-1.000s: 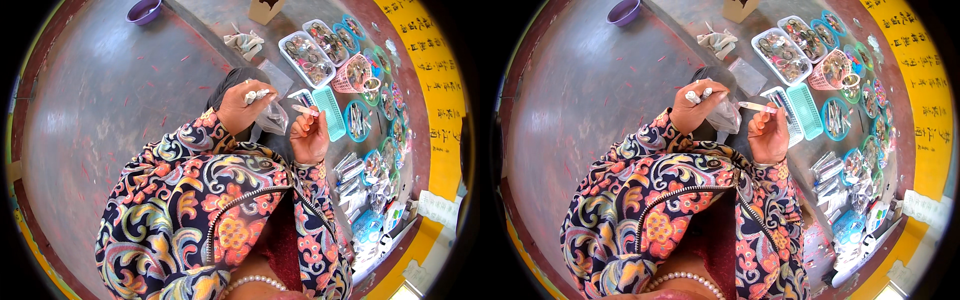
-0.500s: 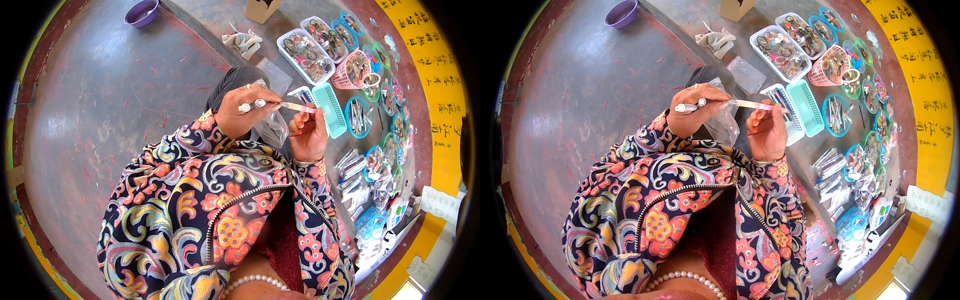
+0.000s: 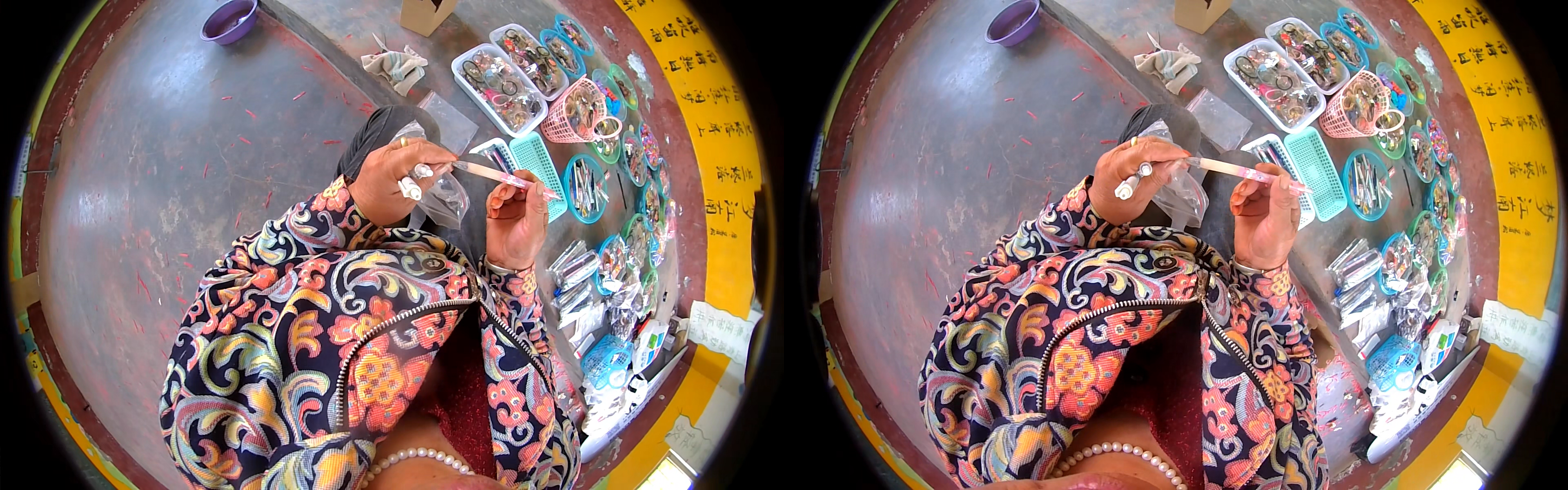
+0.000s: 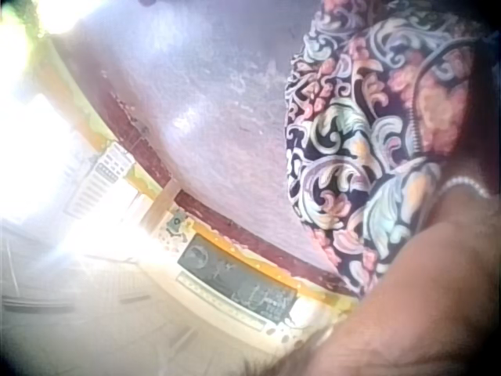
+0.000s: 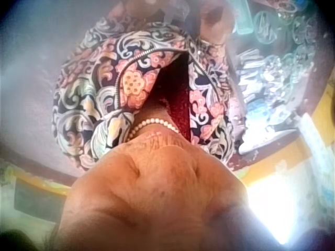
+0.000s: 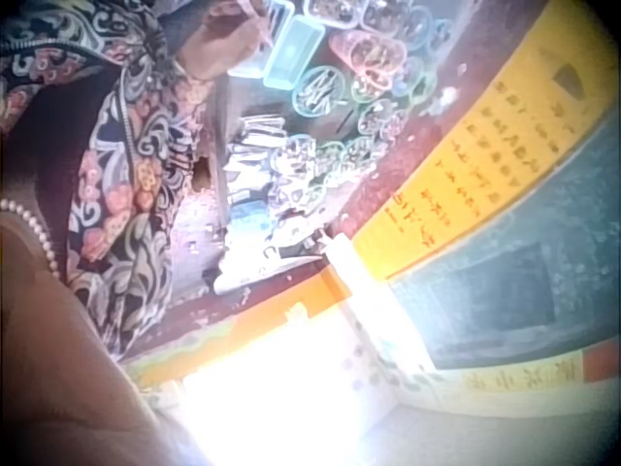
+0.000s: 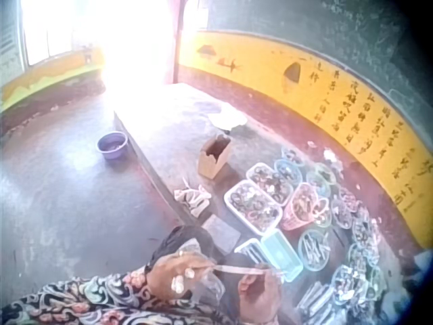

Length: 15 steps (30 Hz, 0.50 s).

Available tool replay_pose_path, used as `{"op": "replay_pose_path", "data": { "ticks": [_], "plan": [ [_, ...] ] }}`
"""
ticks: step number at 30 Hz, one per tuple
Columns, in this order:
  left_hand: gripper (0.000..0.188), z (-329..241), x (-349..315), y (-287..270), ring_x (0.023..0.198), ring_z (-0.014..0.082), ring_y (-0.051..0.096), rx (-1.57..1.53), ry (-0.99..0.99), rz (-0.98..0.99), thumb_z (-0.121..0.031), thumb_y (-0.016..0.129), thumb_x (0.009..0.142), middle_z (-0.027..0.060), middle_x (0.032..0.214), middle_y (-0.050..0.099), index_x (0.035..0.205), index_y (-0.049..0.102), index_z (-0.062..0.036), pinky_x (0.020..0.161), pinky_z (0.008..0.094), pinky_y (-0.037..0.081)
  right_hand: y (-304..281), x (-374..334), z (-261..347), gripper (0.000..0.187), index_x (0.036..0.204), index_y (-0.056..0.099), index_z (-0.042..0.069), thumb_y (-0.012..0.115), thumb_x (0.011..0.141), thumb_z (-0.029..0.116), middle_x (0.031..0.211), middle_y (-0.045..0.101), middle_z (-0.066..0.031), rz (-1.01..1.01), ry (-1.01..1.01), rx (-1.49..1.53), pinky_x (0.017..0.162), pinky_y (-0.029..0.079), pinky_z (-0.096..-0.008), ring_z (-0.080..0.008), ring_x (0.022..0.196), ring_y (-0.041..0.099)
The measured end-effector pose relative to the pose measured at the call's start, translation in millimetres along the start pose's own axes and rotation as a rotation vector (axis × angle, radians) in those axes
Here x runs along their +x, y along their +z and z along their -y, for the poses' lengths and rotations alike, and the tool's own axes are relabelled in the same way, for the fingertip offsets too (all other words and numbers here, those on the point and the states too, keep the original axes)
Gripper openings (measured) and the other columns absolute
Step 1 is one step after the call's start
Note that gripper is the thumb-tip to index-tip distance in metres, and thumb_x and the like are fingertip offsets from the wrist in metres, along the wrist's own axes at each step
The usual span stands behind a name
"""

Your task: The person sits on the floor and packs various stationery items, including pens and small round objects, into clear plastic bags. They handle the items one by one, placing them into bags and organizing them on the floor.

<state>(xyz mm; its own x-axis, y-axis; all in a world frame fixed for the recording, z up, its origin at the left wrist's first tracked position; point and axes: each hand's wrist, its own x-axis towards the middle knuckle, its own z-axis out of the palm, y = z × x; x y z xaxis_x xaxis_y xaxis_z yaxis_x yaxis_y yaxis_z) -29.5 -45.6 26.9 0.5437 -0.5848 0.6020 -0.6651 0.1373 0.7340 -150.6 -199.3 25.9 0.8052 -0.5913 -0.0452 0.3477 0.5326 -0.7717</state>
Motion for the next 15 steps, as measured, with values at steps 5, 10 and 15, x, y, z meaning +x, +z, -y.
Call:
{"op": "replay_pose_path", "data": {
  "ticks": [5,10,15],
  "plan": [
    [0.016,-0.4,-1.0,-0.4,0.066,0.0183,0.06,-0.005,-0.021,-0.003,-0.004,0.056,0.081,0.0056,0.078,0.063,0.096,0.06,-0.0064,0.06,0.0274,0.046,4.7,-1.7,0.2,0.037,0.097,0.053,-0.002,0.05,0.089,0.034,0.069,0.058,-0.0083,0.003,-0.081,-0.092,0.05,0.042,-0.0257,-0.0164,0.058,0.055],
    [0.015,-0.8,-1.2,0.1,0.062,0.017,0.059,-0.031,-0.045,0.004,-0.004,0.056,0.082,0.0051,0.077,0.063,0.096,0.06,-0.006,0.058,0.0275,0.045,5.2,-3.4,0.3,0.037,0.097,0.053,-0.002,0.05,0.089,0.034,0.07,0.059,-0.0083,-0.008,-0.12,-0.127,0.05,0.043,-0.0246,-0.0166,0.059,0.057],
    [0.015,1.2,-2.1,0.5,0.062,0.0171,0.058,-0.018,-0.04,0.004,-0.005,0.055,0.082,0.0051,0.076,0.063,0.096,0.06,-0.0059,0.058,0.0277,0.045,6.0,-4.5,-0.2,0.035,0.097,0.054,-0.001,0.05,0.09,0.033,0.07,0.059,-0.0081,-0.013,-0.161,-0.179,0.05,0.043,-0.0244,-0.0164,0.059,0.057]
  ]
}}
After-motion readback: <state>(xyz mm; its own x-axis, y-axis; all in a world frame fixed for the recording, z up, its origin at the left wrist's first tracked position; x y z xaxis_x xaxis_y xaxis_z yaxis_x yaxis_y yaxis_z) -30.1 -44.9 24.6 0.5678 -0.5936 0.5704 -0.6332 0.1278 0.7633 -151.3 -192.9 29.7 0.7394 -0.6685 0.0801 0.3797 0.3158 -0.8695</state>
